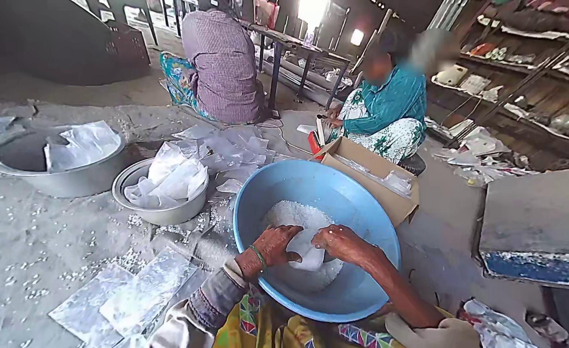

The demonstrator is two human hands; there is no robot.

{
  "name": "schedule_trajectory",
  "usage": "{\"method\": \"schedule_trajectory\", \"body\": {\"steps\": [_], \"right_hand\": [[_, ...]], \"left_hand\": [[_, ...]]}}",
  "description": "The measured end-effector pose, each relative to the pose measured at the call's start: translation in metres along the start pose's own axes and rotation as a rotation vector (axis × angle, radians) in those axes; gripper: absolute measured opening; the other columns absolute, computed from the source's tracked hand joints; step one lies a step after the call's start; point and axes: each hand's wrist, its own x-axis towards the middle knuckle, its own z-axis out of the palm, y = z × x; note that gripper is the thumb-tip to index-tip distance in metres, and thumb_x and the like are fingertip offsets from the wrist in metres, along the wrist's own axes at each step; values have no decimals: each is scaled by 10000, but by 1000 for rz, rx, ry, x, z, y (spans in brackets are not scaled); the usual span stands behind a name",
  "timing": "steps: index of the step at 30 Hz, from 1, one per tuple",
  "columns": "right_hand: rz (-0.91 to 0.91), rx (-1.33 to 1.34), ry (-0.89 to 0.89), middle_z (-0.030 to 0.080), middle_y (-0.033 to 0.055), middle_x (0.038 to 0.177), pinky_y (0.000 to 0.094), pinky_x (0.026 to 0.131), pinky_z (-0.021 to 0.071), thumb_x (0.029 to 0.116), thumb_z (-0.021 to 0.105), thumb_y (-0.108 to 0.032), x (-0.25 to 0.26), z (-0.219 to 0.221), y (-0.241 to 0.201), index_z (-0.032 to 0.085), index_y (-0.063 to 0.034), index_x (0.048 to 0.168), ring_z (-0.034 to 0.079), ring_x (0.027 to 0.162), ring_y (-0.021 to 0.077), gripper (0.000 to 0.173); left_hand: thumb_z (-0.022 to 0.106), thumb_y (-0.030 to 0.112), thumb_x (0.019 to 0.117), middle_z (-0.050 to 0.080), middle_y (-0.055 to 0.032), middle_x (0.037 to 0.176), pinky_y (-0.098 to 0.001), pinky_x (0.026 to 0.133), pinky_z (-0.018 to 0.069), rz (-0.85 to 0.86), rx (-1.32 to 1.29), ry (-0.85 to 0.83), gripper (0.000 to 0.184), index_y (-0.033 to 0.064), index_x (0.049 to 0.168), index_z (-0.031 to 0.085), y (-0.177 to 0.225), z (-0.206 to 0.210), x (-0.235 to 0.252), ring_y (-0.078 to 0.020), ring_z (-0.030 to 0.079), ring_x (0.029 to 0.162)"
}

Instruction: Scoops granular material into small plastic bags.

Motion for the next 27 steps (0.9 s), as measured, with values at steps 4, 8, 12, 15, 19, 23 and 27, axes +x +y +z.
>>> {"method": "schedule_trajectory", "body": {"steps": [4,8,12,15,19,23,27], "right_hand": [[-24,15,156,652,296,1274,633,1073,396,1063,489,-81,-26,-16,-13,678,56,1252,584,1254,475,300],[-245,67,516,722,275,1044,671,887,493,1011,573,-22,-33,-28,-10,744,53,1113,691,976,469,212],[-315,23,631,724,192,868,601,710,525,988,619,-6,-19,-59,-29,762,10,1048,683,748,358,156],[-376,89,628,730,180,933,556,728,564,1042,539,-34,4,-78,-48,727,4,1164,703,780,329,228],[-461,205,638,708,158,895,480,741,563,1075,501,-121,52,-103,-86,709,19,1089,687,756,258,251],[-513,345,643,671,239,1228,479,935,526,1054,560,-148,109,-111,-111,588,29,1383,684,1026,310,375],[-519,333,649,627,259,1338,491,1007,516,1066,521,-124,130,-85,-104,499,29,1455,658,1180,362,419]], "left_hand": [[824,331,880,620,-298,1355,-615,1040,461,110,-42,107,758,-55,1455,515,11,-17,-18,-460,620,1237],[708,165,978,702,-268,1179,-563,982,493,119,-72,240,410,-66,1309,636,14,-51,-35,-410,676,1111],[633,59,998,738,-232,993,-561,862,543,62,41,409,193,-59,1117,729,25,-80,-54,-391,716,961],[617,50,996,738,-236,999,-575,896,532,-29,133,473,186,-70,1085,728,22,-113,-70,-406,712,992],[610,57,1006,723,-251,1035,-526,918,526,-179,207,536,202,-92,1091,716,-1,-160,-87,-374,702,983],[598,61,1016,701,-289,1092,-556,987,498,-341,253,555,219,-117,1101,694,-43,-189,-91,-409,689,1033],[611,44,1002,688,-319,1147,-570,1062,440,-458,290,577,232,-138,1123,686,-92,-202,-88,-449,650,1147]]}}
